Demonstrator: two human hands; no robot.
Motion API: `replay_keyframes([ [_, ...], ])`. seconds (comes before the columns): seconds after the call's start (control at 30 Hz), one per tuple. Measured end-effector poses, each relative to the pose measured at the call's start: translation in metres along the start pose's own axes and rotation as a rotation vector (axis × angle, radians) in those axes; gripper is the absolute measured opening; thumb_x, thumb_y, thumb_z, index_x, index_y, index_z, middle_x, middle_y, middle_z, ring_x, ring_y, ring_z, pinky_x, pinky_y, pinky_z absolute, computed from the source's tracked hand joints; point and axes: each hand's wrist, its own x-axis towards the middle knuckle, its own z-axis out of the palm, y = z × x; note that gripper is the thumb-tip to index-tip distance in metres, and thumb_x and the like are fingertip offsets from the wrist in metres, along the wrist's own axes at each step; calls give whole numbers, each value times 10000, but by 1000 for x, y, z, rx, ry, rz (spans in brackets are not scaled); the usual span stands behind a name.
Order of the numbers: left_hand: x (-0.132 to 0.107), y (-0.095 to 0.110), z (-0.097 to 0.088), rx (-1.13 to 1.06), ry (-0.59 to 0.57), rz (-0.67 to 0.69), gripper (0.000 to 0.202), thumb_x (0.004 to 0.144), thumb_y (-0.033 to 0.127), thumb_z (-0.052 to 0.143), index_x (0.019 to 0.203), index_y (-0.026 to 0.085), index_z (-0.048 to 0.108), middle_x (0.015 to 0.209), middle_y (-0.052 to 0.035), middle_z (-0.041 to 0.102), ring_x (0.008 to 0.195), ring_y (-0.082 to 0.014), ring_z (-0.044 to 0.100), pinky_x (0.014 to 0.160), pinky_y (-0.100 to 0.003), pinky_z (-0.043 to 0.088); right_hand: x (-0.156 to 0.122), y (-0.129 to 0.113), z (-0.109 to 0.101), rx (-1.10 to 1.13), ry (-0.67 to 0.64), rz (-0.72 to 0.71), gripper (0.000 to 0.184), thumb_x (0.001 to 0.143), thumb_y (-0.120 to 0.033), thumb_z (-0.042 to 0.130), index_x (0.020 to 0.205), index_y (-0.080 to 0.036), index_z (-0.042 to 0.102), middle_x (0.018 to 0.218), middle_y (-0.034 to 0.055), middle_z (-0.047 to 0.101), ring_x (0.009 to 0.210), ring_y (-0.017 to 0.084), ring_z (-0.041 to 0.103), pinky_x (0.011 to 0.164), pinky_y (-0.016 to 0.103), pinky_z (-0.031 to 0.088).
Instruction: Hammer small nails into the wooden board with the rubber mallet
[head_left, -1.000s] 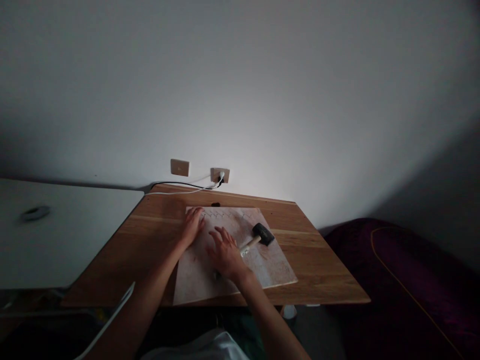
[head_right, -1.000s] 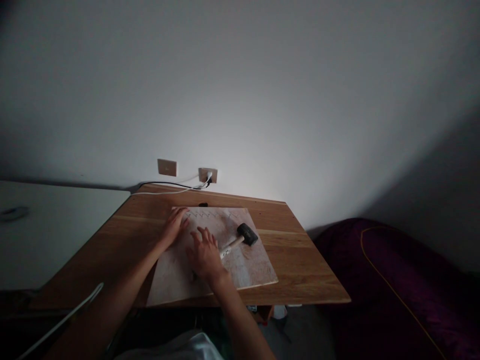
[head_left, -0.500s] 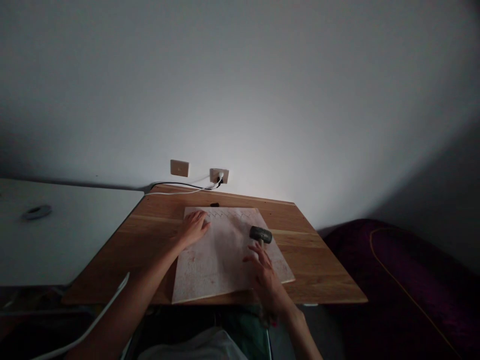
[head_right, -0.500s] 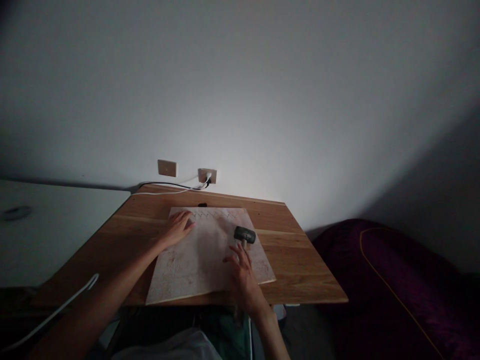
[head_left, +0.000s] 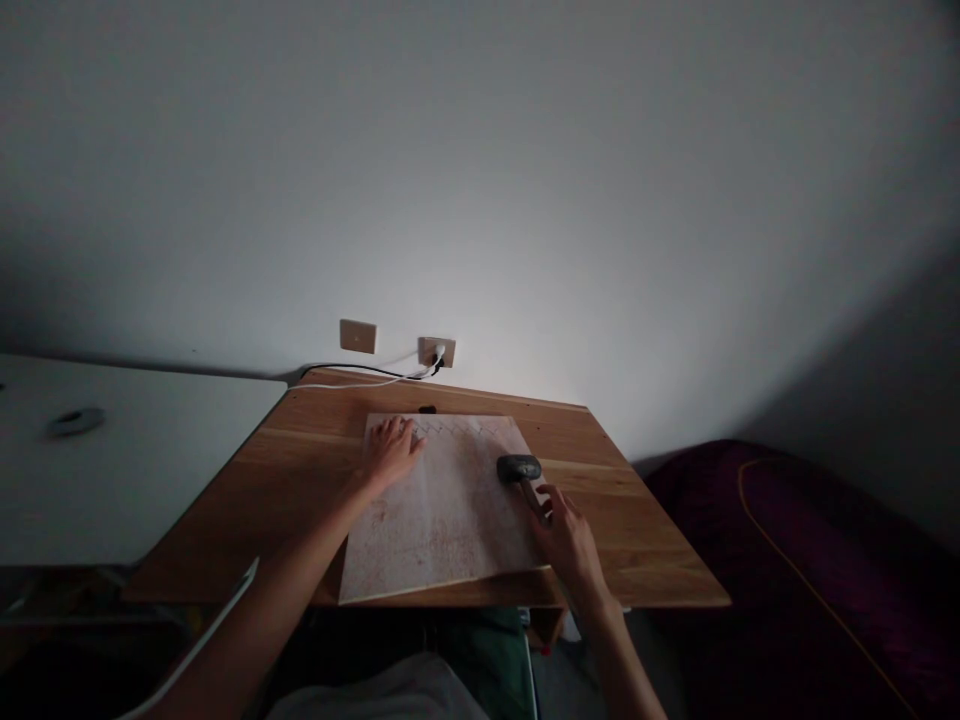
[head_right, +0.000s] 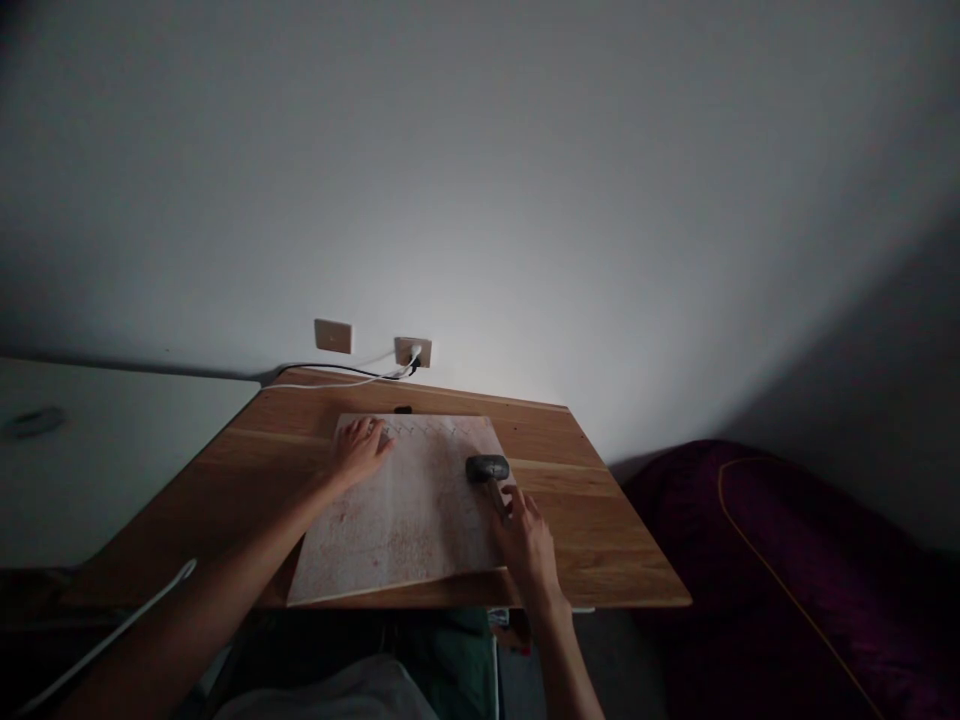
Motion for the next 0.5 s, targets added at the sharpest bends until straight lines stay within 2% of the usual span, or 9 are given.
replay_keyframes([
  [0.13,1,-2,-1,-29,-30,39,290,981,409,595,1194,229,673,1256,-150,648,1187,-373,589,1043,-527,411,10,21,-10,-14,22,8,238,886,-281,551,1083,-227,674,957,82,758,771,225,730,684,297,508],
  [0.3,4,-4,-2,5,-35,73,276,981,370,583,1204,234,673,1284,-141,652,1184,-351,602,1049,-514,415,24,58,-27,-51,71,41,249,878,-333,542,1055,-210,666,924,95,764,813,257,734,714,326,518],
  [0.5,5,-12,-2,-61,-33,102,280,963,376,601,1201,252,682,1280,-132,659,1178,-350,613,1071,-523,413,26,89,-35,-117,105,97,214,858,-336,582,1009,-215,673,912,105,775,827,275,748,719,337,521],
])
